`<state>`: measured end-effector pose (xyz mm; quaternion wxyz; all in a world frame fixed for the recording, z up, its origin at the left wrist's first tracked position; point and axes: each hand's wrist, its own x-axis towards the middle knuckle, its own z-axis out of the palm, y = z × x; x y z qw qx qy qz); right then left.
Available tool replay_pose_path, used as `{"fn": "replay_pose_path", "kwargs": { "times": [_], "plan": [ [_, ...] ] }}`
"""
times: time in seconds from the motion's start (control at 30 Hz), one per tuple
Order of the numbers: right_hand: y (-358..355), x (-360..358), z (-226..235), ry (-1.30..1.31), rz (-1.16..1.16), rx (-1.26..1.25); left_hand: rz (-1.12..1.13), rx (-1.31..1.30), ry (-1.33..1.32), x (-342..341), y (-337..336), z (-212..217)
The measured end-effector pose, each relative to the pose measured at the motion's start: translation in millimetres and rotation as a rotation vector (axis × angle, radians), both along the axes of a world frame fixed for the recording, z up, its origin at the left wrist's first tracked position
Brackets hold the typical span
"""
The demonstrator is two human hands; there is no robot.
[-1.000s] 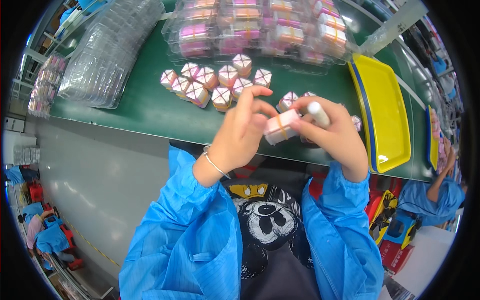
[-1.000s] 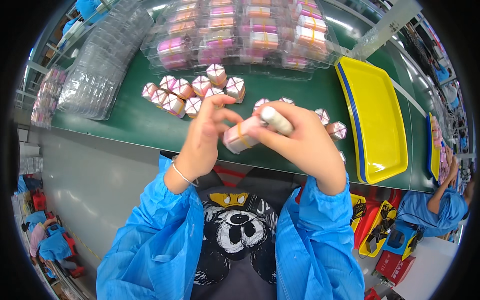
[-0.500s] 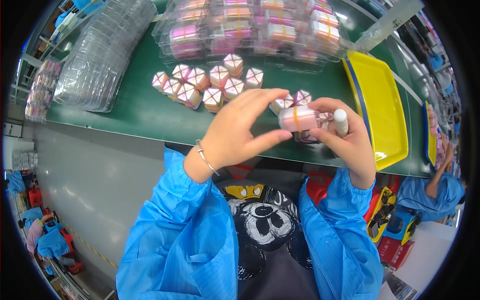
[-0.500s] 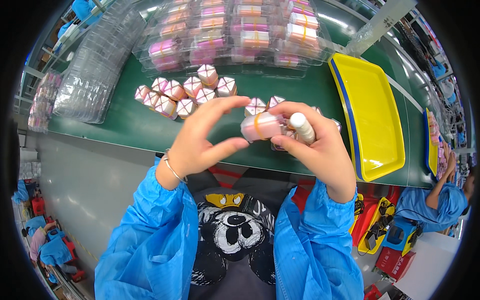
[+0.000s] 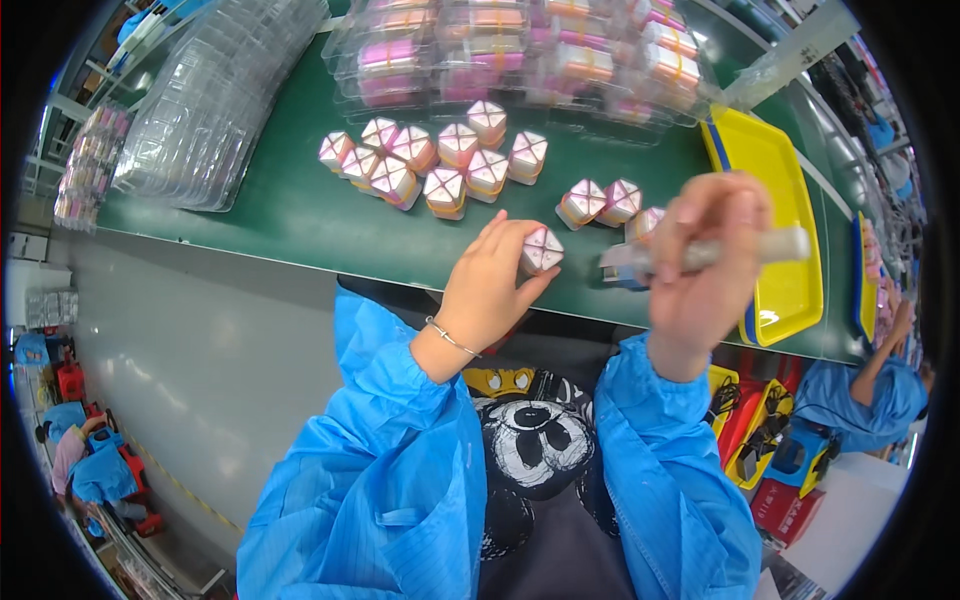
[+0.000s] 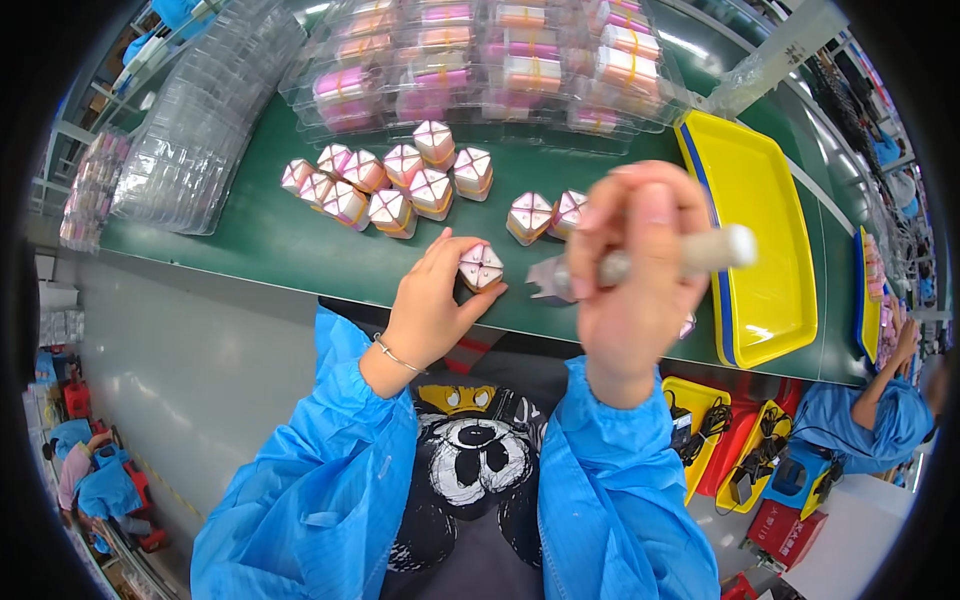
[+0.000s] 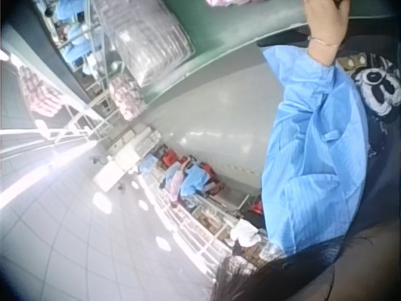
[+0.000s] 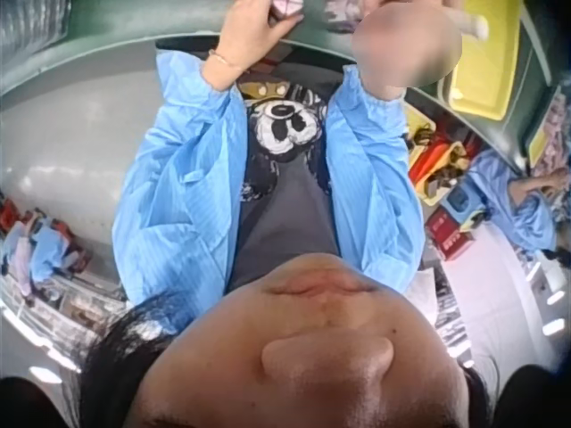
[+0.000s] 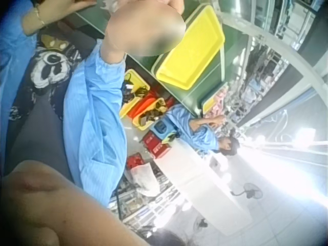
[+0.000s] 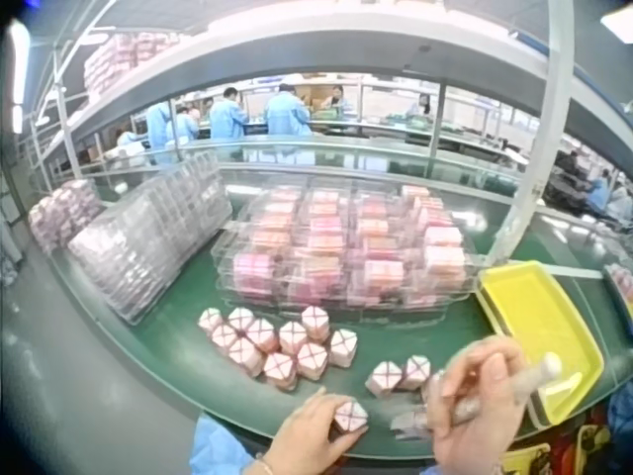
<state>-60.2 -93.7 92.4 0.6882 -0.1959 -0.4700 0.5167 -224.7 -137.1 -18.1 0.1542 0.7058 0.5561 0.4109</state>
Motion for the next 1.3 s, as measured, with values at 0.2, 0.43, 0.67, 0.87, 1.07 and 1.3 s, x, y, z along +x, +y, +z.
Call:
{"fn": "replay_pose_path", "kwargs": {
  "times": [0.2,0.43,0.67,0.87,1.07,1.3],
  "plan": [
    [-7,-31,-26,-0.107,-0.004,-0.032,0.100,-0.010,-0.020,4,-2,4],
    [-8,-36,-32,-0.179,-0.025,-0.012,0.146,0.019,-0.047,7,1,3],
    [-9,-37,-42,-0.249,0.011,0.039,0.157,0.051,-0.038,8,2,4],
    [-9,-34,-42,-0.268,0.020,0.079,0.154,0.039,-0.033,8,0,2],
    [-11,-34,-42,-0.267,0.010,0.070,0.150,0.030,-0.029,8,0,2],
    [-2,-17,-24,-0.035,-0.051,0.153,0.007,-0.019,-0.116,-3,2,7]
  ]
}}
